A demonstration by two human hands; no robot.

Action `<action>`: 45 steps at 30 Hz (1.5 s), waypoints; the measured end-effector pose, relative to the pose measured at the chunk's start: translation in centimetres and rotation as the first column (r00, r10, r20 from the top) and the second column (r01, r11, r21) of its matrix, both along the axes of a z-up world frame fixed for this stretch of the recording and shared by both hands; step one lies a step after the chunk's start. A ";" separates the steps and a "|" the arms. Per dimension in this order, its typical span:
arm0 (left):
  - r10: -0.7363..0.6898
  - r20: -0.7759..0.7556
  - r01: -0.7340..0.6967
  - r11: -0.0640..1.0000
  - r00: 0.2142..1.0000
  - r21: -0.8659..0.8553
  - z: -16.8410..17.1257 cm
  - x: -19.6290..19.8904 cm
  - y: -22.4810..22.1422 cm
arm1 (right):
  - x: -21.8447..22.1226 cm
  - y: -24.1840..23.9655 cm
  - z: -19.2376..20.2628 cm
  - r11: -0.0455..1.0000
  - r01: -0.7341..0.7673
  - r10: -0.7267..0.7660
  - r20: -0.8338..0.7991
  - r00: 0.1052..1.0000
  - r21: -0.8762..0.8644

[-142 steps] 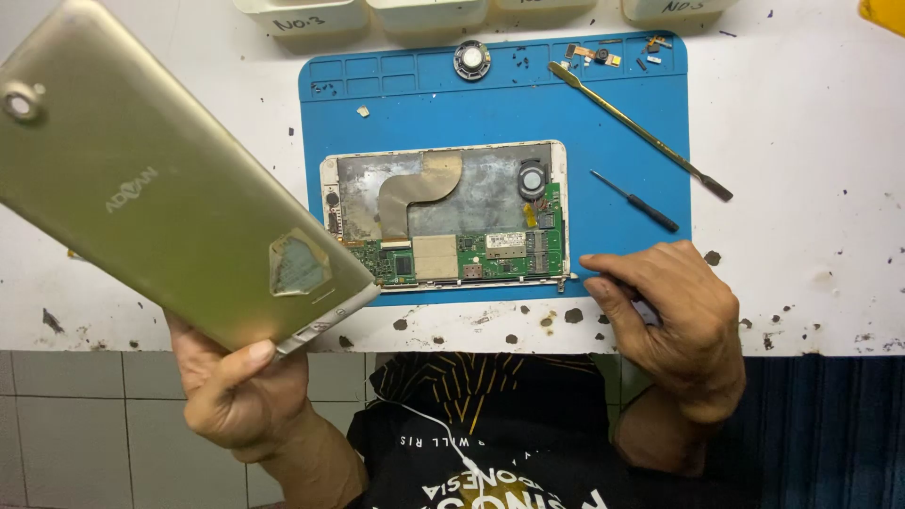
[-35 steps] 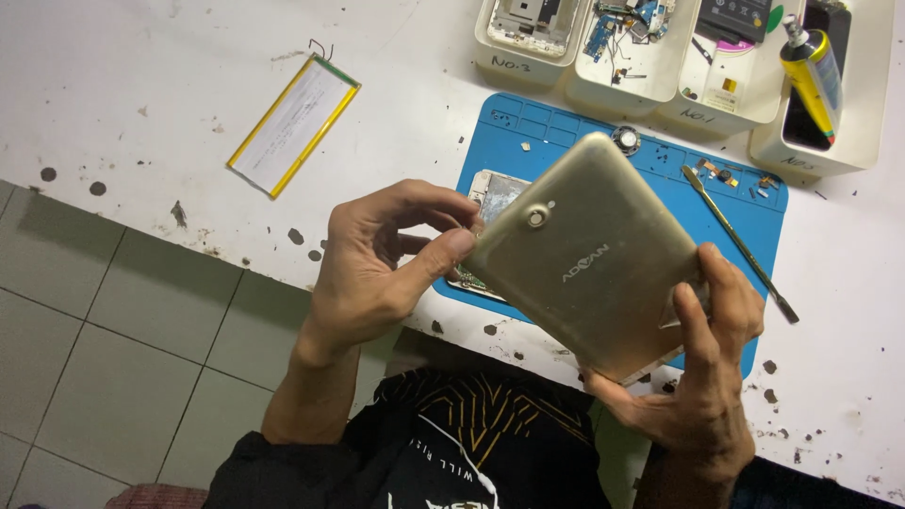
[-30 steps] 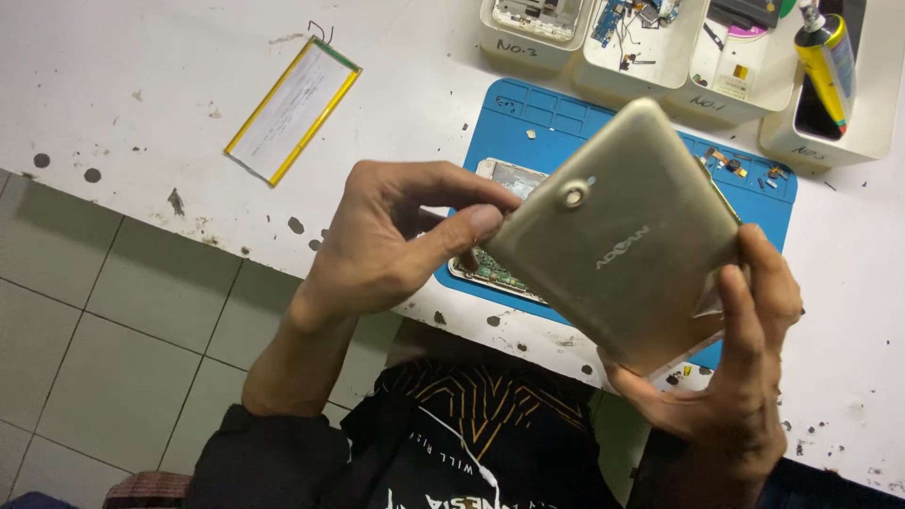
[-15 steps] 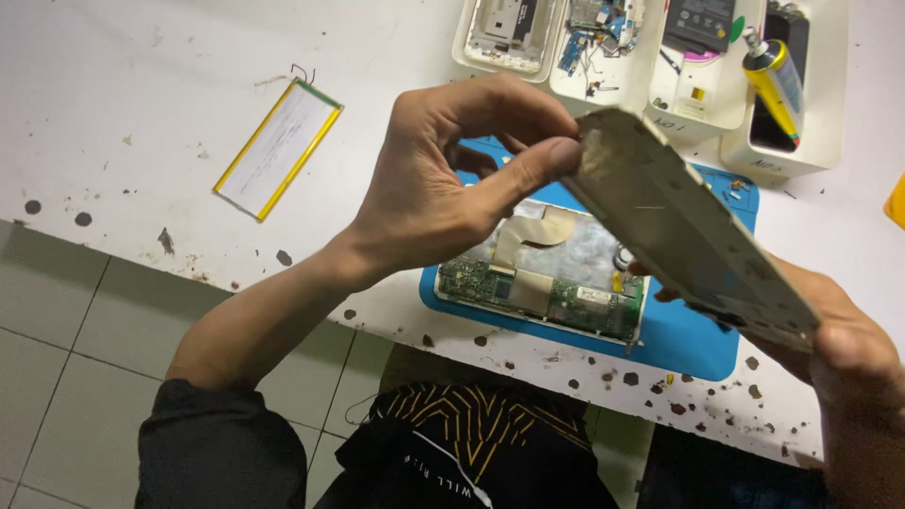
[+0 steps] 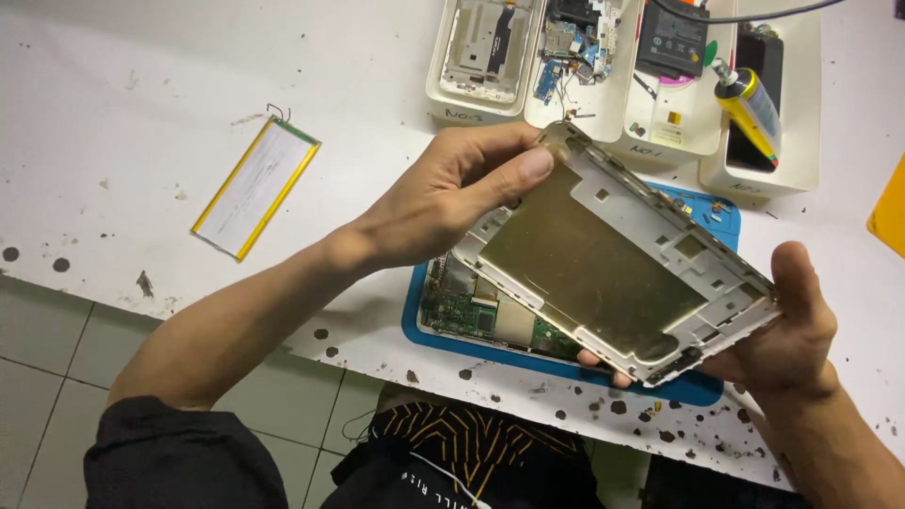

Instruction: Disassembling and inspecting the internal components of a tablet using repair tools

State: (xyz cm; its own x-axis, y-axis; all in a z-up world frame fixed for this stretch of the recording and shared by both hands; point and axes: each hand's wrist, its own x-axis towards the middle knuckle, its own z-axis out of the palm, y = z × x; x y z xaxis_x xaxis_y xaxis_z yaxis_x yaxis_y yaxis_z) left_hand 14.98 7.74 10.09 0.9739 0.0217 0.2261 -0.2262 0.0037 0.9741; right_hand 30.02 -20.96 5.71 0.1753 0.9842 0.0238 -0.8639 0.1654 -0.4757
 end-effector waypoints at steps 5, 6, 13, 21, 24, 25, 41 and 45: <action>0.084 -0.022 -0.084 0.996 0.996 -0.002 -2.0 0.5 0.0 | -1.2 1.8 1.3 0.980 -0.198 0.198 0.000 0.980 0.022; 0.085 -0.043 -0.086 0.996 0.995 -0.034 -2.1 0.4 0.1 | -1.2 1.9 1.4 0.978 -0.209 0.209 -0.001 0.978 0.011; -0.001 -0.130 -0.016 0.992 0.991 -0.124 -2.9 0.1 0.4 | -1.8 2.2 1.7 0.968 -0.241 0.239 -0.034 0.970 -0.065; 0.175 -0.048 -0.172 0.983 0.983 0.064 -3.2 0.3 0.8 | -1.4 2.2 1.7 0.968 -0.251 0.247 0.167 0.955 0.005; 0.204 -0.036 -0.200 0.976 0.978 0.079 -3.2 0.4 1.1 | -1.5 2.7 2.0 0.981 -0.194 0.196 0.225 0.954 -0.031; 0.205 -0.032 -0.202 0.976 0.978 0.080 -3.4 0.5 1.2 | -1.5 2.5 1.8 0.980 -0.195 0.196 0.229 0.954 -0.030; 0.240 -0.021 -0.237 0.968 0.971 0.083 -3.9 0.7 2.1 | -1.6 1.7 1.4 0.989 -0.132 0.143 0.232 0.962 -0.061; 0.148 -0.144 -0.167 0.977 0.979 -0.133 -2.6 0.4 2.1 | -1.4 1.1 1.0 0.993 -0.072 0.089 0.180 0.980 -0.097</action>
State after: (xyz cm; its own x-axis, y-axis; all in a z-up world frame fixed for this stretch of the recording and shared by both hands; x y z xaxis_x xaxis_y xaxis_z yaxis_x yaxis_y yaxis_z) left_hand 15.40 9.84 7.51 0.9766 0.2000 0.0789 -0.1043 0.1201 0.9873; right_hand 28.61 -19.88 6.69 0.0966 0.9945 -0.0408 -0.7690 0.0485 -0.6375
